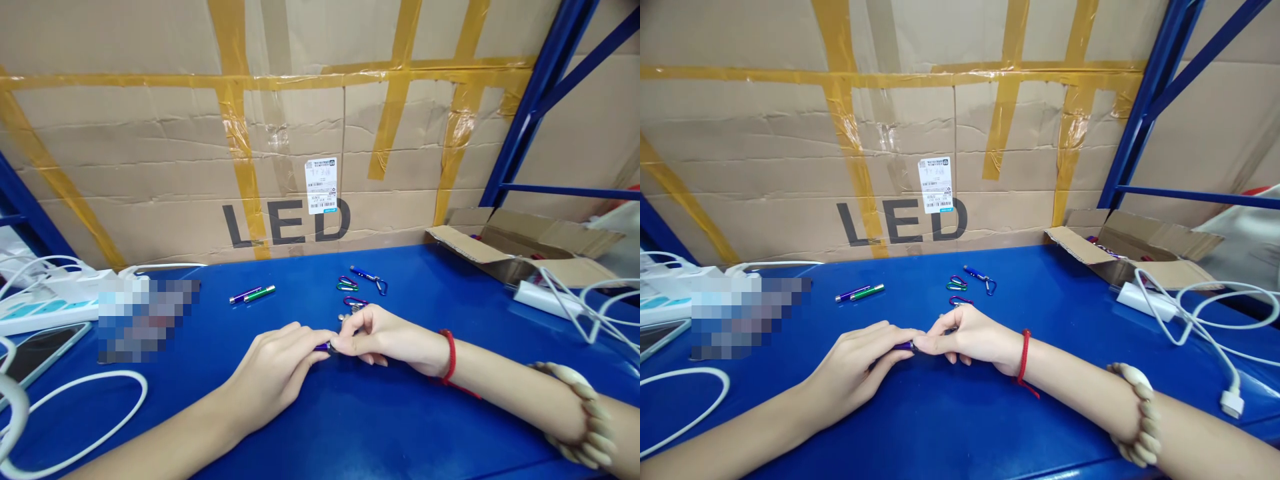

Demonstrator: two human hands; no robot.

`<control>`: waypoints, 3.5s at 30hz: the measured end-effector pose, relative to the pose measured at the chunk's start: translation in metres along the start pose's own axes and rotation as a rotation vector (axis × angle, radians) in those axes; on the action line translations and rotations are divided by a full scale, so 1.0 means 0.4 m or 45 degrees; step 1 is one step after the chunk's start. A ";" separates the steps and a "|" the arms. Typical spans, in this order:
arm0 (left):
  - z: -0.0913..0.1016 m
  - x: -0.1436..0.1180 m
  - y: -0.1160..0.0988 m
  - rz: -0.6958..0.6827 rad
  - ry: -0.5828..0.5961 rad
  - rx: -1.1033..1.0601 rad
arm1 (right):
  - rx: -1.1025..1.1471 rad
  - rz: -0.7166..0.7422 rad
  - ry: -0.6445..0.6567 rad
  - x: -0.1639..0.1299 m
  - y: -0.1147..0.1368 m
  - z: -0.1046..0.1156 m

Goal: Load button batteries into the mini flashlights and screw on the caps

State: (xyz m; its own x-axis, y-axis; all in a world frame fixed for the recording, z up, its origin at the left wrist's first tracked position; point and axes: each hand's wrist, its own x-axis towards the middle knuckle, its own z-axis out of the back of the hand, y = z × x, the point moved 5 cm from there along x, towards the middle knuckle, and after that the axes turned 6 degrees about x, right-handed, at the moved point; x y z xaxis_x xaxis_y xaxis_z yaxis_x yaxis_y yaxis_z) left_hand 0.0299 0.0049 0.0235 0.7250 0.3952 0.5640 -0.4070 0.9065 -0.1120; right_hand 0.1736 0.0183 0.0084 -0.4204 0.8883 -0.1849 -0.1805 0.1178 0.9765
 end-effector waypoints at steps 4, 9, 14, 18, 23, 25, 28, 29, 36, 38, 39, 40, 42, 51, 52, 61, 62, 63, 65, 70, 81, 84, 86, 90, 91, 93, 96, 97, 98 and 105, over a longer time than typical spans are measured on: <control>-0.001 -0.001 0.006 0.058 0.001 -0.018 | 0.005 0.018 -0.027 0.000 0.002 -0.001; -0.002 0.000 0.010 0.116 0.008 -0.046 | 0.001 0.053 -0.048 -0.002 0.002 -0.001; 0.002 0.003 0.008 0.147 0.004 -0.100 | 0.034 0.065 -0.053 0.002 -0.003 0.002; 0.002 0.004 0.007 0.170 0.014 -0.137 | 0.044 0.062 -0.056 0.004 -0.007 0.004; 0.001 0.002 0.007 0.177 0.006 -0.095 | 0.053 0.087 -0.051 0.005 -0.006 0.004; -0.001 0.000 0.009 0.196 0.007 -0.073 | 0.060 0.097 -0.049 0.006 -0.005 0.004; -0.003 -0.002 0.011 0.219 0.006 -0.042 | 0.058 0.104 -0.053 0.006 -0.003 0.004; -0.003 -0.003 0.012 0.225 0.003 -0.032 | 0.056 0.104 -0.054 0.007 -0.004 0.004; -0.009 -0.005 0.011 0.247 0.092 0.020 | 0.060 0.107 -0.069 0.011 -0.003 0.005; -0.010 -0.004 0.011 0.254 0.108 0.023 | 0.060 0.102 -0.074 0.011 -0.003 0.004; -0.009 -0.004 0.011 0.259 0.109 0.023 | 0.062 0.099 -0.077 0.010 -0.002 0.004; -0.009 -0.004 0.011 0.263 0.107 0.023 | 0.064 0.094 -0.079 0.010 -0.002 0.004; -0.008 -0.004 0.011 0.272 0.107 0.024 | 0.071 0.085 -0.085 0.008 -0.002 0.003; -0.010 -0.001 0.015 0.301 0.104 0.019 | 0.019 0.140 -0.125 0.009 0.006 0.002; -0.010 -0.001 0.016 0.307 0.108 0.020 | 0.009 0.145 -0.127 0.010 0.006 0.003; -0.012 -0.001 0.039 0.517 0.193 -0.006 | -0.535 0.764 -0.328 -0.016 0.047 0.013; -0.012 -0.001 0.039 0.518 0.193 -0.008 | -0.602 0.843 -0.348 -0.021 0.054 0.014; -0.012 -0.001 0.039 0.513 0.191 -0.007 | -0.665 0.917 -0.359 -0.027 0.059 0.015; -0.013 -0.001 0.036 0.495 0.187 -0.008 | -0.796 1.052 -0.357 -0.037 0.068 0.015; -0.015 -0.003 0.030 0.431 0.202 -0.001 | -1.003 1.184 -0.350 -0.049 0.071 0.011; -0.012 0.006 0.022 0.295 0.165 -0.022 | -0.970 1.143 -0.404 -0.052 0.073 0.012; -0.014 0.003 0.022 0.291 0.174 -0.032 | -0.937 1.114 -0.388 -0.048 0.073 0.013; -0.015 0.002 0.022 0.291 0.176 -0.036 | -0.907 1.082 -0.377 -0.045 0.071 0.015; -0.015 0.001 0.022 0.292 0.176 -0.043 | -0.855 1.016 -0.357 -0.040 0.070 0.015; -0.015 0.001 0.023 0.296 0.177 -0.044 | -0.844 1.003 -0.356 -0.040 0.070 0.014; -0.015 0.001 0.023 0.305 0.177 -0.047 | -0.821 0.978 -0.359 -0.041 0.070 0.014; -0.013 0.000 0.022 0.306 0.166 -0.048 | -0.774 0.937 -0.353 -0.041 0.070 0.013; -0.012 0.000 0.021 0.302 0.163 -0.046 | -0.757 0.923 -0.348 -0.040 0.069 0.013; -0.012 -0.001 0.020 0.297 0.160 -0.043 | -0.740 0.910 -0.341 -0.039 0.069 0.012; -0.011 0.000 0.018 0.297 0.154 -0.018 | -0.669 0.853 -0.322 -0.033 0.071 0.012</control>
State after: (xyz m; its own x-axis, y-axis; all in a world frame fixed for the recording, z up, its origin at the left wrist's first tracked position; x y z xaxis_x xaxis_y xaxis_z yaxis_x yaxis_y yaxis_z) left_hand 0.0294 0.0122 0.0192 0.6739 0.6081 0.4197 -0.5641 0.7903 -0.2392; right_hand 0.1784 0.0123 0.0392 -0.3862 0.7766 0.4978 -0.3783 -0.6255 0.6824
